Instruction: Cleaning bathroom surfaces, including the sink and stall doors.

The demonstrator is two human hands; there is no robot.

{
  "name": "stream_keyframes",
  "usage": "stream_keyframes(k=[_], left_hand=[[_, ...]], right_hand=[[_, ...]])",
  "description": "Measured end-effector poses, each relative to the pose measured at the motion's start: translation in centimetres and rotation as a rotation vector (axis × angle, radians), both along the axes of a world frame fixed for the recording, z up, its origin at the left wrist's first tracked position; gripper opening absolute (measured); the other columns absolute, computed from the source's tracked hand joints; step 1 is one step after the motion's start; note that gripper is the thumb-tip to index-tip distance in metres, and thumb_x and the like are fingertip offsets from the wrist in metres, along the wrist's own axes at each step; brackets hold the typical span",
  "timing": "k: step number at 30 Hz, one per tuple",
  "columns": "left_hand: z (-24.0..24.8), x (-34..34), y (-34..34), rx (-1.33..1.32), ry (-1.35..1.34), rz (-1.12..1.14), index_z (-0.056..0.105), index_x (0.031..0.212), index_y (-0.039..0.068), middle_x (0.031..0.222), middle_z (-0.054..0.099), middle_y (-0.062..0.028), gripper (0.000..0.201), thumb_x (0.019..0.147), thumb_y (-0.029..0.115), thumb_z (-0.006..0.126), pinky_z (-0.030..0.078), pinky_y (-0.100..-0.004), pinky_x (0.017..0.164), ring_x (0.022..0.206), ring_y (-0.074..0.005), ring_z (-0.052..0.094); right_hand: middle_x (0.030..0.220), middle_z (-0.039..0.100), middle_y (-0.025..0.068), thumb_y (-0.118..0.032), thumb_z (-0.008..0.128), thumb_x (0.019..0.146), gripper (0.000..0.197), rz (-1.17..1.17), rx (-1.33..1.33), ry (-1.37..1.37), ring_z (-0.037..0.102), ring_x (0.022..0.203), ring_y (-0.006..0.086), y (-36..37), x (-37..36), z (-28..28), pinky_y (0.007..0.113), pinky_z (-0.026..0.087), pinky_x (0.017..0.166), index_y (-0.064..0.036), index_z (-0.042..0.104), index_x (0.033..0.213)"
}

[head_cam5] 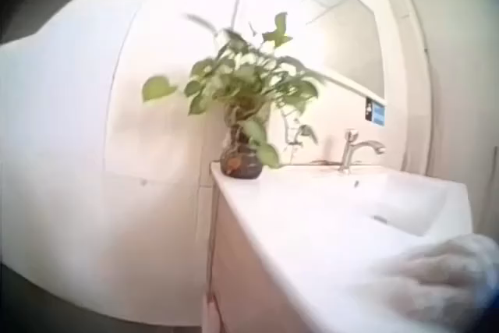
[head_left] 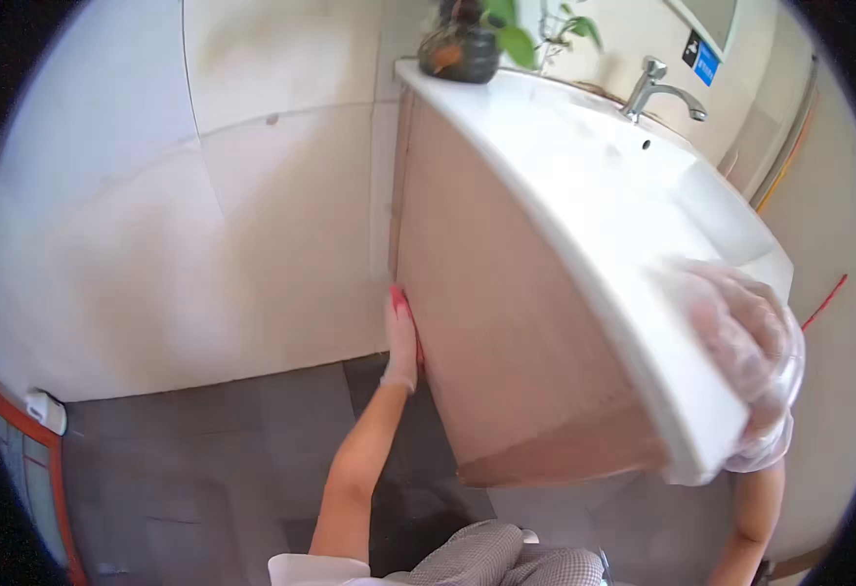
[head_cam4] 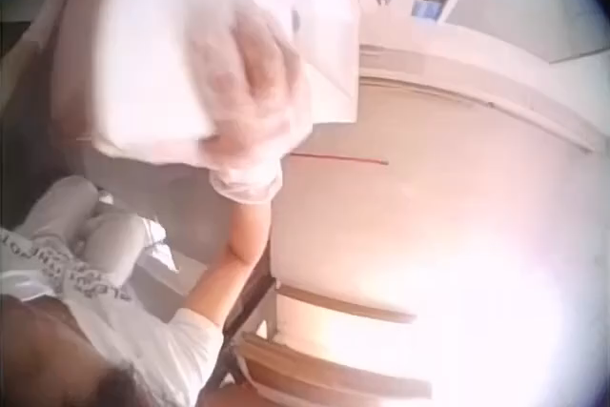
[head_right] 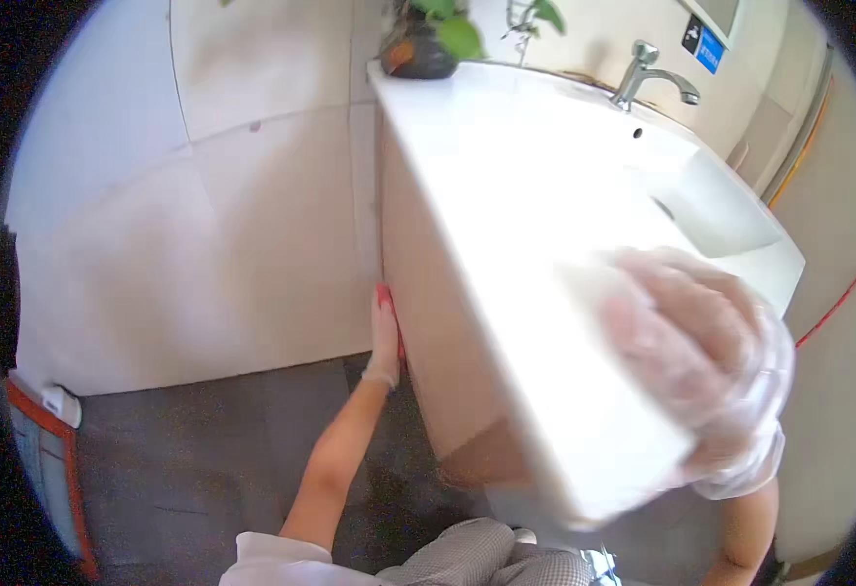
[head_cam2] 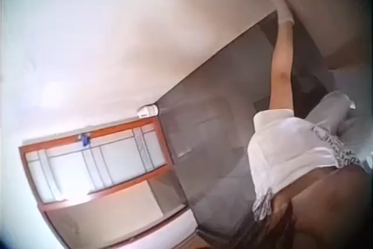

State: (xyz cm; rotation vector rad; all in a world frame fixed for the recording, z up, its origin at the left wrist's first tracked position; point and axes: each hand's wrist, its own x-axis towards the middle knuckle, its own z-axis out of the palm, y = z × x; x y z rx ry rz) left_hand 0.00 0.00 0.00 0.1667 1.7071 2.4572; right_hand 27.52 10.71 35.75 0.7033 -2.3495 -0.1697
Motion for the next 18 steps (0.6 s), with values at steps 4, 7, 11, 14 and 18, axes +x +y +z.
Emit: stream_keyframes(k=[4,7,11,14,18], left_hand=[[7.7,9.4,0.1,0.365,-0.301,-0.158,0.035,0.124,0.004,0.123,0.041,-0.0083,0.043,0.091,0.031,0.035,0.036,-0.0325,0.091,0.112,-0.0188,0.041],[7.9,15.7,2.8,0.327,-0.281,-0.133,0.036,0.123,0.004,0.121,0.042,-0.0083,0.042,0.091,0.031,0.035,0.037,-0.0325,0.090,0.110,-0.0190,0.042],[10.0,22.8,4.6,0.242,-0.366,-0.133,0.037,0.122,0.004,0.120,0.043,-0.0082,0.041,0.091,0.030,0.036,0.038,-0.0324,0.089,0.109,-0.0192,0.043],[14.5,24.7,3.0,0.182,-0.450,-0.114,0.038,0.121,0.004,0.119,0.044,-0.0081,0.040,0.090,0.030,0.036,0.039,-0.0324,0.088,0.108,-0.0194,0.044],[19.5,26.7,1.5,0.118,-0.575,-0.140,0.039,0.120,0.004,0.117,0.045,-0.0080,0.039,0.090,0.029,0.037,0.040,-0.0323,0.087,0.107,-0.0196,0.045]], right_hand=[[0.102,0.054,0.0111,-0.052,0.050,0.073,0.058,-0.216,0.038,-0.052,0.056,0.087,0.0253,-0.2,2.6,0.6,0.033,0.048,0.068,-0.0050,0.054,0.105],[0.102,0.049,0.0081,-0.054,0.050,0.069,0.060,-0.127,0.031,-0.004,0.052,0.091,0.0219,2.9,2.6,0.7,0.028,0.047,0.069,-0.0053,0.052,0.105],[0.106,0.047,0.0090,-0.058,0.052,0.066,0.064,-0.143,-0.174,-0.212,0.047,0.097,0.0242,3.7,3.9,1.8,0.032,0.043,0.076,-0.0053,0.053,0.103],[0.106,0.046,0.0092,-0.056,0.052,0.067,0.062,-0.134,-0.233,-0.291,0.045,0.100,0.0234,2.9,3.9,2.8,0.031,0.041,0.080,-0.0052,0.052,0.104],[0.108,0.046,0.0094,-0.055,0.052,0.068,0.062,-0.079,-0.362,-0.301,0.045,0.100,0.0233,2.5,3.6,2.4,0.032,0.040,0.082,-0.0049,0.052,0.105]])
